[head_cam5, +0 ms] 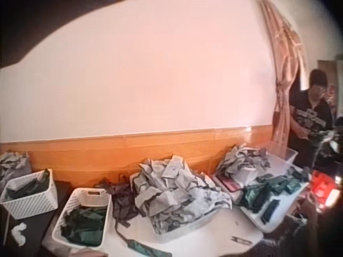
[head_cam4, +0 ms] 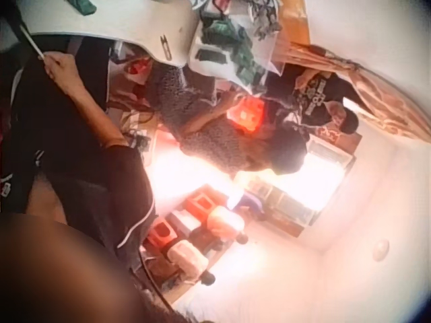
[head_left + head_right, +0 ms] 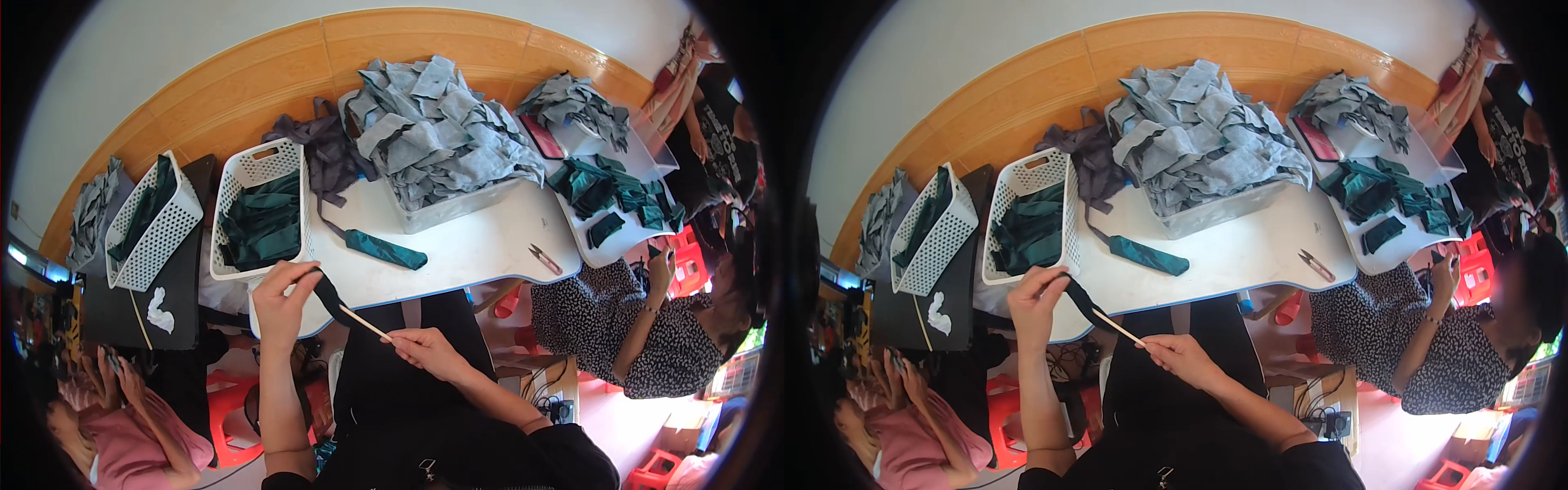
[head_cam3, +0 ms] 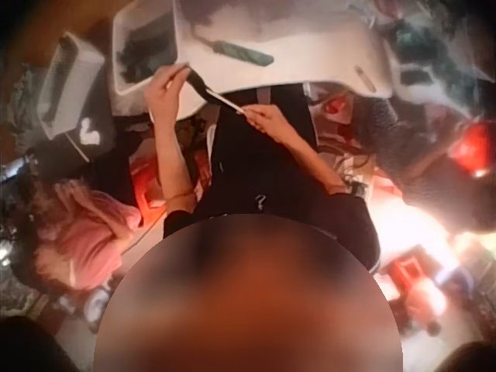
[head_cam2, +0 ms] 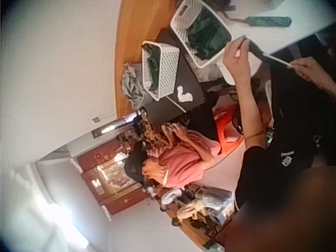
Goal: Turning sewn fabric tubes right-side out using a wooden stick.
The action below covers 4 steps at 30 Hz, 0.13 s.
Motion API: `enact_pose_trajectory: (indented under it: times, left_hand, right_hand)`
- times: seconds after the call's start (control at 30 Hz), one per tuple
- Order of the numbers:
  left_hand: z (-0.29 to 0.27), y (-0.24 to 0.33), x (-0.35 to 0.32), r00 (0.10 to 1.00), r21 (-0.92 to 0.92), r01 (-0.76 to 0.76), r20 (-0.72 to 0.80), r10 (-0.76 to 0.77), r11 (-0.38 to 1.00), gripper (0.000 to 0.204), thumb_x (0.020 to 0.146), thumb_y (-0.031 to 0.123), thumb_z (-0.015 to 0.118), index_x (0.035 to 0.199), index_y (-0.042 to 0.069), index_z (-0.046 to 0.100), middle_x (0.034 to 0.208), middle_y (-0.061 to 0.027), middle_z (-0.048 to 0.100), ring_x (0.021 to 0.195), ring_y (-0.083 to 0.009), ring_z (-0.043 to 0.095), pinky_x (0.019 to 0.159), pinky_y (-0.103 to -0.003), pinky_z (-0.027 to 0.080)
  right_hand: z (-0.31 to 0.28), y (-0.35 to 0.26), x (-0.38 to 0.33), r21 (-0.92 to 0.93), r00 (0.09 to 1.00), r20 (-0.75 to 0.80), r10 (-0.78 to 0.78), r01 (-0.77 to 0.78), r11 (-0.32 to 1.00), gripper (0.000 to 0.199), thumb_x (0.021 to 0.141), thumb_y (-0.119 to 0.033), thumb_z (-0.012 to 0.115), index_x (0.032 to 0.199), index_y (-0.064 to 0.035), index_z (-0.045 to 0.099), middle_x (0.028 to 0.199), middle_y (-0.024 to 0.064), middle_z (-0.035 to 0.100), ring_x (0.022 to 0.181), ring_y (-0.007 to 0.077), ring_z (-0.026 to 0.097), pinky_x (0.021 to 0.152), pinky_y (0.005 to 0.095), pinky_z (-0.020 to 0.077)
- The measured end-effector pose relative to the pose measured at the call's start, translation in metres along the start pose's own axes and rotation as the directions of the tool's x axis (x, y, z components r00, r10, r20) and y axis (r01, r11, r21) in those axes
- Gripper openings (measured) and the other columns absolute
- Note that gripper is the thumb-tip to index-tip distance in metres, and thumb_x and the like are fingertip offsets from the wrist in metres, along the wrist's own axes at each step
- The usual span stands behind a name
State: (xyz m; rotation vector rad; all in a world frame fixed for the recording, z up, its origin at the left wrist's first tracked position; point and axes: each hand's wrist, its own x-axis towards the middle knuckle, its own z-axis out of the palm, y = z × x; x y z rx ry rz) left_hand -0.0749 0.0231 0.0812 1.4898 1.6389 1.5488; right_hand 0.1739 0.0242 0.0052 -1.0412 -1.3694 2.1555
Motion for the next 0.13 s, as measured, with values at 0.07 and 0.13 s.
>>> enact_pose_trajectory:
  times: [0.07,0.13]
  left_hand:
    - [0.006,0.010,-0.007,0.993,0.140,-0.108,0.064,0.100,0.984,0.021,0.075,-0.004,0.070,0.094,0.002,0.072,0.080,-0.0107,0.065,0.073,-0.0180,0.062,0.067,-0.026,0.047]
    - [0.018,0.018,-0.014,0.947,0.284,-0.317,0.153,0.284,0.905,0.018,0.075,0.003,0.074,0.092,0.005,0.072,0.081,-0.0095,0.067,0.076,-0.0196,0.064,0.070,-0.028,0.050]
  right_hand:
    - [-0.003,0.008,0.003,-0.017,0.998,-0.051,0.031,-0.031,0.999,0.026,0.097,-0.019,0.053,0.114,-0.0054,0.065,0.067,-0.0054,0.049,0.059,0.0022,0.042,0.051,0.0170,0.0352]
    - [-0.008,0.013,0.007,0.108,0.994,-0.067,0.082,-0.074,0.991,0.025,0.096,-0.020,0.054,0.115,-0.0096,0.066,0.067,-0.0048,0.050,0.057,0.0027,0.043,0.050,0.0158,0.0363]
